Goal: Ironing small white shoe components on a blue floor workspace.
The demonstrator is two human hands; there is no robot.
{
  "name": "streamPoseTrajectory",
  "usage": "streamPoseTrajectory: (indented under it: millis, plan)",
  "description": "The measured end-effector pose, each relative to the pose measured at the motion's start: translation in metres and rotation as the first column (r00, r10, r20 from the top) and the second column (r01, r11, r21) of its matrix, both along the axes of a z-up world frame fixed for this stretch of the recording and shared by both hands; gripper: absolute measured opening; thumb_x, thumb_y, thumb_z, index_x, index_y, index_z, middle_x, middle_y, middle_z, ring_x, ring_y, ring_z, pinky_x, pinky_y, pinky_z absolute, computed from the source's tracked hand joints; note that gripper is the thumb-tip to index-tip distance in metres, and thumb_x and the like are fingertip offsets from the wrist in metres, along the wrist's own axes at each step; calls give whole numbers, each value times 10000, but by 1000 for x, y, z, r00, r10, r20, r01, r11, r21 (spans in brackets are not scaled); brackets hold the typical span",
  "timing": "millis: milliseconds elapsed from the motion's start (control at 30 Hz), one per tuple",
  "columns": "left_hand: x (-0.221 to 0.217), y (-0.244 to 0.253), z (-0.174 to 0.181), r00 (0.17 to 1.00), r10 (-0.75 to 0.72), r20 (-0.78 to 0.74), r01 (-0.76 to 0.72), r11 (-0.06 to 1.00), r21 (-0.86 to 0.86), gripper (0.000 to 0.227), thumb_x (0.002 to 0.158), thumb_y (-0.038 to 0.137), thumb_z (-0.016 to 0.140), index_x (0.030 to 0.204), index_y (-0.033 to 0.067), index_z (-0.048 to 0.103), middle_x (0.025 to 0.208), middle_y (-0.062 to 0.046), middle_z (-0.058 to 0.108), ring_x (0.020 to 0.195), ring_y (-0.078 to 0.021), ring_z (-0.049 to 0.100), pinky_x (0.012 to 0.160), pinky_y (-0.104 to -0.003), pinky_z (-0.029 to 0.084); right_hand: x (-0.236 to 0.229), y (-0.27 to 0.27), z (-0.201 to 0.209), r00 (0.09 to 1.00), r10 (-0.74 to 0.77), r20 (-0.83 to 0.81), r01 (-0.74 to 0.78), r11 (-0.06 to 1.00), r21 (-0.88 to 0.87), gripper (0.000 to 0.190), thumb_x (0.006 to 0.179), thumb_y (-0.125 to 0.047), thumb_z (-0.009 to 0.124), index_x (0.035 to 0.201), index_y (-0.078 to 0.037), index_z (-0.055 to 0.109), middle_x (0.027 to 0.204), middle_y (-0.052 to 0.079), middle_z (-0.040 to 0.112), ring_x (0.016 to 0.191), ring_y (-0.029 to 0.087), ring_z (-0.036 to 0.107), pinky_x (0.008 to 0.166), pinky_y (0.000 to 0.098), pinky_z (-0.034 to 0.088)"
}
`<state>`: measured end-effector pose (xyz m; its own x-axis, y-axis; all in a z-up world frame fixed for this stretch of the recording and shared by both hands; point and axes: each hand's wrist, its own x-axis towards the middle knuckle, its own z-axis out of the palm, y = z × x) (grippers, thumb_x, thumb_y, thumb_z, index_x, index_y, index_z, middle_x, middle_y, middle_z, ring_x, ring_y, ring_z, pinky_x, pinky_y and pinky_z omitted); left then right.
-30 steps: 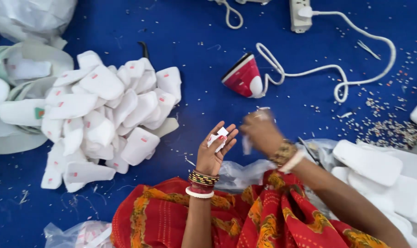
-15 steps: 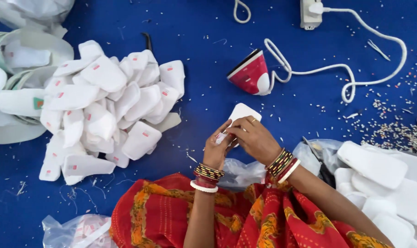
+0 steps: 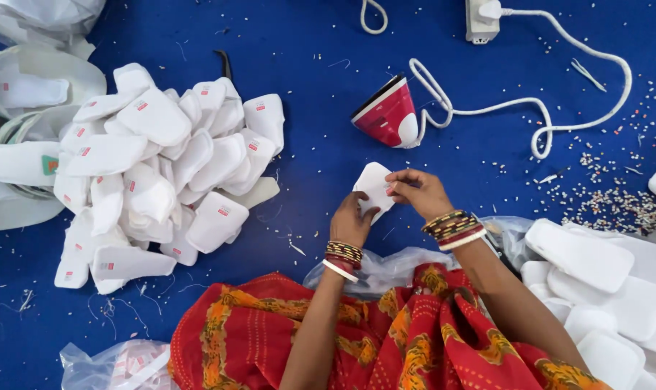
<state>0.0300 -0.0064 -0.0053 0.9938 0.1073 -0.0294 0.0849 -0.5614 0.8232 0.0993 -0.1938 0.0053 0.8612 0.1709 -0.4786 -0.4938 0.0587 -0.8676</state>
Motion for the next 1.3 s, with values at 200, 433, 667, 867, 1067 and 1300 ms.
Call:
streamPoseTrajectory:
  millis: [200, 433, 667, 867, 1067, 1300]
  plan:
    - [-2, -4, 8, 999, -18, 27, 17, 999, 36, 287, 872, 207, 754, 1128, 132, 647, 955, -140, 695, 799, -346, 675, 709, -475, 536, 12, 15, 15, 913, 364, 184, -219, 818, -532, 220, 940, -43, 673, 1132, -34, 780, 945, 100, 777, 815, 186, 726, 735, 293, 586]
    - [0, -10, -1, 999, 35, 7, -35, 997, 63, 312, 888, 223, 747, 1148, 119, 610, 975, -176, 705, 855, -400, 678, 731, -504, 528, 15, 21, -45, 991, 15, 135, -4, 997, -83, 172, 927, 25, 631, 1087, 24, 693, 952, 103, 720, 830, 186, 754, 720, 290, 644]
    - [2, -19, -12, 992, 118, 33, -120, 990, 77, 323, 911, 235, 735, 1162, 86, 597, 1016, -217, 715, 927, -438, 681, 772, -517, 539, 9, 30, -37, 991, -58, 123, 84, 971, -224, 119, 928, 15, 618, 1000, 38, 710, 936, 160, 733, 817, 226, 766, 704, 330, 638]
    - [1, -17, -6, 996, 90, 3, -90, 994, 67, 318, 927, 219, 706, 1192, 84, 593, 1036, -223, 712, 941, -444, 678, 781, -523, 537, -9, 49, 10, 744, 418, 521, 55, 739, -672, 215, 855, -104, 743, 1069, -84, 762, 1070, 155, 666, 821, 319, 716, 754, 405, 577]
    - [1, -16, -15, 997, 82, 7, -82, 995, 58, 338, 910, 217, 710, 1200, 97, 584, 1022, -222, 713, 927, -434, 687, 782, -514, 546, -5, 52, -9, 752, 401, 523, 101, 714, -693, 127, 854, -140, 783, 939, -57, 736, 1048, 145, 658, 872, 345, 707, 768, 432, 571]
    - [-3, -12, 7, 998, 59, 5, -59, 997, 42, 516, 922, 231, 723, 1390, 129, 530, 1022, -244, 688, 893, -440, 676, 772, -521, 540, 7, 50, -11, 810, 391, 438, 156, 576, -802, 177, 820, -98, 771, 986, -49, 735, 1058, 185, 660, 891, 394, 692, 783, 463, 566]
